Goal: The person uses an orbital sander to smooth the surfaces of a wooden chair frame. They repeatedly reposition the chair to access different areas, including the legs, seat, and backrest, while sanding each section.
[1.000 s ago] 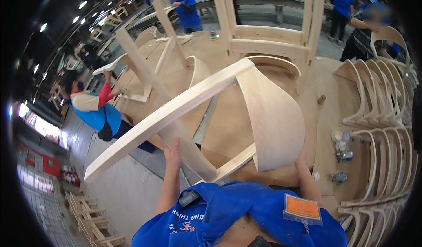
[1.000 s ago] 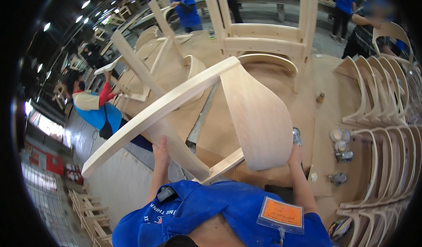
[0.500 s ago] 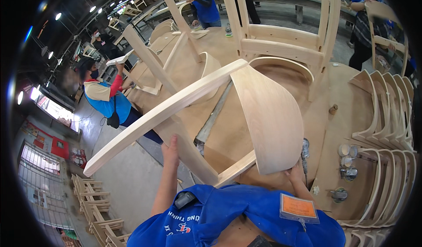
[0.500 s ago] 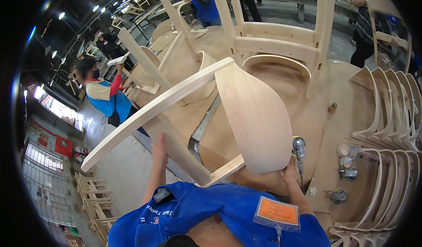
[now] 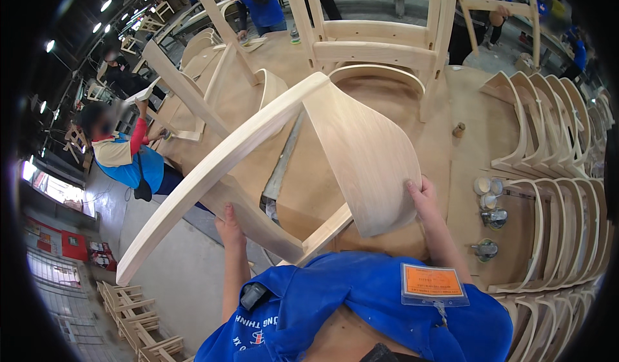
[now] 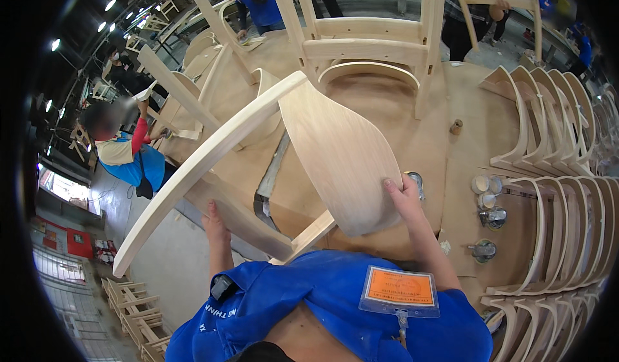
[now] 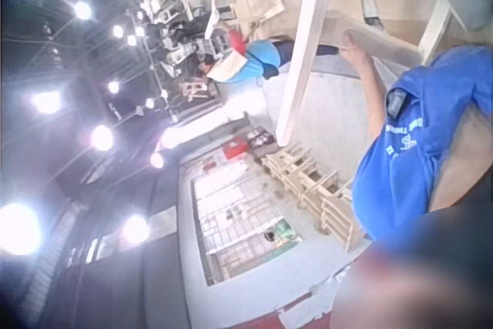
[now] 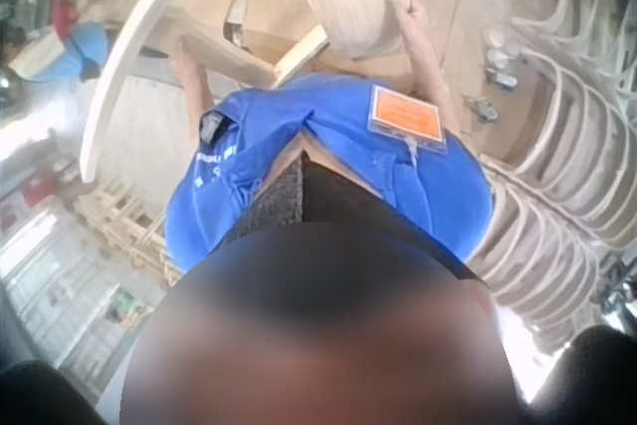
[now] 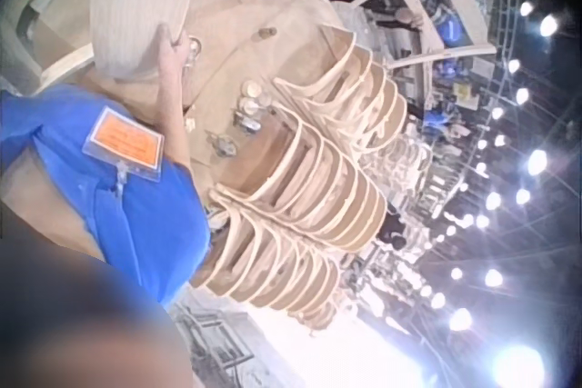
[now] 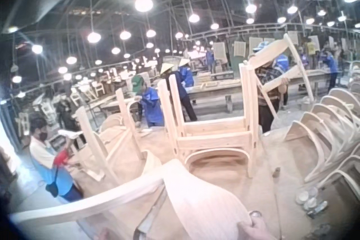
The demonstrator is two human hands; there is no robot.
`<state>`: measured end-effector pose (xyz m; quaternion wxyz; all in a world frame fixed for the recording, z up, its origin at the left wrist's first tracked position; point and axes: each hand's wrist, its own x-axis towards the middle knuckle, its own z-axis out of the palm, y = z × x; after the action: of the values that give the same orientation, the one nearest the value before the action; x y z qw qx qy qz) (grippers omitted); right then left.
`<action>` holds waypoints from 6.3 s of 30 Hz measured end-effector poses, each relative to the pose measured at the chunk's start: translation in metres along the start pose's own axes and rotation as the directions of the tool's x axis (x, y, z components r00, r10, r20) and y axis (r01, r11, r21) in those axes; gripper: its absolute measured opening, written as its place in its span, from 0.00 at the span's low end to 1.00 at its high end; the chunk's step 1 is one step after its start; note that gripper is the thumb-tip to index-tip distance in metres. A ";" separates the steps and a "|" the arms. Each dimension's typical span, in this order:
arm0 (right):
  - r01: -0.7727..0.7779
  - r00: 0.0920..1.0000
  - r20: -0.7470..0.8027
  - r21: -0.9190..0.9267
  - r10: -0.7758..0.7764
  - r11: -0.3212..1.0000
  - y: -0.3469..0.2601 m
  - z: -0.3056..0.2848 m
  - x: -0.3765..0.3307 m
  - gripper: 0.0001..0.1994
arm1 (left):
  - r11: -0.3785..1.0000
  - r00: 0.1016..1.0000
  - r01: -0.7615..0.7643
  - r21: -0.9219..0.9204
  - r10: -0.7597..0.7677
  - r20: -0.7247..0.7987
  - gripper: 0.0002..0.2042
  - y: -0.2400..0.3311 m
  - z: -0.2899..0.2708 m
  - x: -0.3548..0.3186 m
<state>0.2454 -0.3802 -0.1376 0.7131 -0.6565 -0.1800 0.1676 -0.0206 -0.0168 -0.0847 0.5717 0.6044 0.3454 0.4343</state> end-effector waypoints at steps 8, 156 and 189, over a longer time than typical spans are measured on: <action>0.322 0.928 -0.192 -0.020 -0.319 0.947 -0.106 0.010 -0.032 0.12 | 0.941 0.990 -0.094 -0.326 0.123 0.068 0.32 0.037 0.009 0.025; 0.399 0.692 -0.654 -0.007 -0.306 0.917 -0.079 -0.207 -0.196 0.29 | 0.361 0.376 -0.926 0.111 0.848 0.375 0.37 0.094 0.002 -0.186; -0.261 0.776 -0.629 -0.372 -0.035 0.891 0.053 -0.113 -0.382 0.20 | 0.909 0.805 0.051 0.414 -0.283 0.522 0.39 -0.100 -0.177 -0.254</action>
<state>-0.0369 -0.6566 -0.2127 0.5536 -0.8275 0.0723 -0.0591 -0.2726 -0.1692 -0.2225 0.5569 0.7718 0.2884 0.1049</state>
